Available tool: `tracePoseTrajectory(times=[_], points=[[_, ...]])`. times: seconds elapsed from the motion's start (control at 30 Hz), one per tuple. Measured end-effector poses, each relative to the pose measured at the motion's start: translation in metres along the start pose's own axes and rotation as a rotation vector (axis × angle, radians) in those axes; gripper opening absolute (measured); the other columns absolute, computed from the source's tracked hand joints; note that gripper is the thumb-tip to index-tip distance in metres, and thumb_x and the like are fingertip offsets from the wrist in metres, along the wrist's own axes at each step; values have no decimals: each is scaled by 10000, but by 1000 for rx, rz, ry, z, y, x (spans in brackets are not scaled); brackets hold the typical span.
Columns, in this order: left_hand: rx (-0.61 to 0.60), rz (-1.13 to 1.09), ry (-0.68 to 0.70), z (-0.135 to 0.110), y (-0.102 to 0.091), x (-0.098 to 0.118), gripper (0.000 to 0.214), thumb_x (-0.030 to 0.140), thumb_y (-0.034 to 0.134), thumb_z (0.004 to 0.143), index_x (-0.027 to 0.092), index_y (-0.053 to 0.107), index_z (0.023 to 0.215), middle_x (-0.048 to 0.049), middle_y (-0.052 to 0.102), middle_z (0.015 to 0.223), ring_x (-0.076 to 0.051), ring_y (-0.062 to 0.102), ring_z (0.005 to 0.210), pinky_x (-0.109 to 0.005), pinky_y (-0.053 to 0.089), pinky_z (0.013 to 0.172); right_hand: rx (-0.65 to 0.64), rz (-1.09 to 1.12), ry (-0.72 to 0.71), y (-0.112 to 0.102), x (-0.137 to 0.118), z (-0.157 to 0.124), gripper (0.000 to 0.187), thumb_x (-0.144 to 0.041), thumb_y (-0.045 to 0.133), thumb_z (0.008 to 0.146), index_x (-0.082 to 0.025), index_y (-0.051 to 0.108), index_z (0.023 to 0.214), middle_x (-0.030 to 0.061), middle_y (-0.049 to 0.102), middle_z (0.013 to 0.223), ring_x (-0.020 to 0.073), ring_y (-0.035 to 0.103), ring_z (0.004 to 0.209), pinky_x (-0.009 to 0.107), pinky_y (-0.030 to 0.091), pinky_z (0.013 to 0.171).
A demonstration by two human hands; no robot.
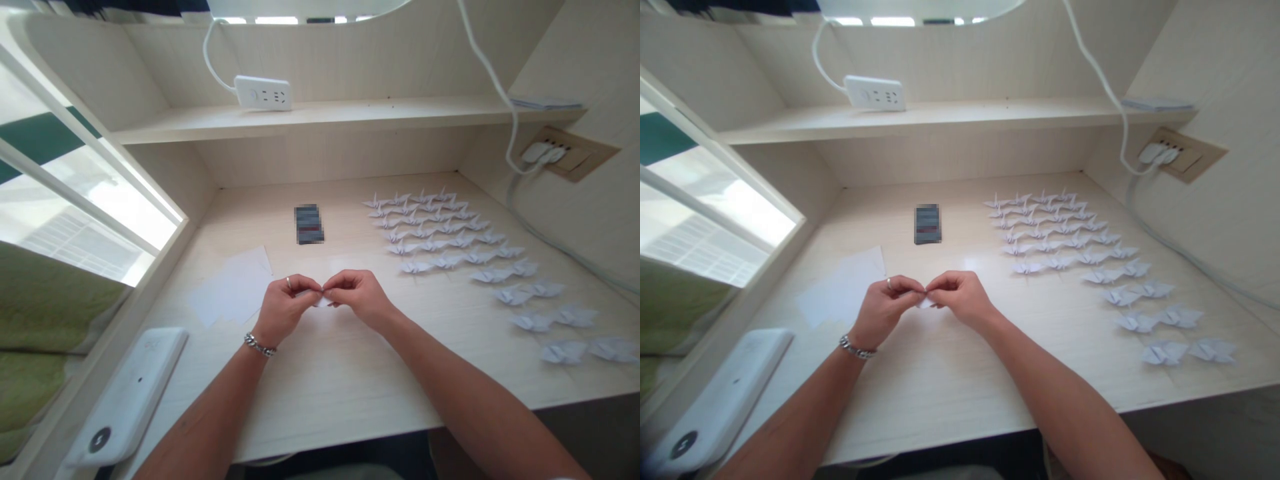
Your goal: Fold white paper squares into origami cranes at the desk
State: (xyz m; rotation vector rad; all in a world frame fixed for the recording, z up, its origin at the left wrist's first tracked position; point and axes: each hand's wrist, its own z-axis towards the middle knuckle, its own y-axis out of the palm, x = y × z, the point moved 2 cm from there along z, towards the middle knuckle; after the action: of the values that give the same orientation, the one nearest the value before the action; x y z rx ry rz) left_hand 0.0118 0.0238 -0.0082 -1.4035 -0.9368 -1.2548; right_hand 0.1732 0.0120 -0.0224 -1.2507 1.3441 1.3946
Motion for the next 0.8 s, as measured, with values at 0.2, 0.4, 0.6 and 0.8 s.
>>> tracePoseTrajectory(times=[0.2, 0.4, 0.6, 0.8], points=[[18, 143, 95, -3, -1, -1, 45, 216, 709, 713, 177, 728, 727, -13, 711, 700, -140, 629, 661, -237, 490, 629, -62, 25, 57, -3, 0, 0, 180, -298, 757, 656, -154, 726, 759, 18, 693, 700, 134, 639, 658, 277, 544, 628], [13, 142, 93, -4, 1, -4, 101, 253, 728, 719, 171, 719, 777, -25, 721, 735, -146, 657, 680, -231, 518, 631, -78, -115, -9, -6, 0, 2, 191, -305, 729, 704, -142, 723, 803, 34, 695, 726, 141, 632, 676, 272, 529, 622], [11, 54, 100, -2, 0, -7, 141, 233, 743, 709, 156, 690, 815, -37, 719, 781, -151, 670, 722, -238, 536, 659, -76, -227, -93, -7, -2, -1, 151, -262, 694, 741, -148, 731, 832, 43, 708, 755, 143, 622, 662, 281, 511, 637], [-34, -66, 80, -2, -1, -4, 137, 220, 718, 732, 145, 687, 843, -42, 721, 786, -151, 672, 720, -250, 545, 667, -12, -333, -183, -6, -7, -5, 124, -240, 660, 772, -160, 731, 836, 41, 717, 756, 148, 633, 674, 270, 504, 640]])
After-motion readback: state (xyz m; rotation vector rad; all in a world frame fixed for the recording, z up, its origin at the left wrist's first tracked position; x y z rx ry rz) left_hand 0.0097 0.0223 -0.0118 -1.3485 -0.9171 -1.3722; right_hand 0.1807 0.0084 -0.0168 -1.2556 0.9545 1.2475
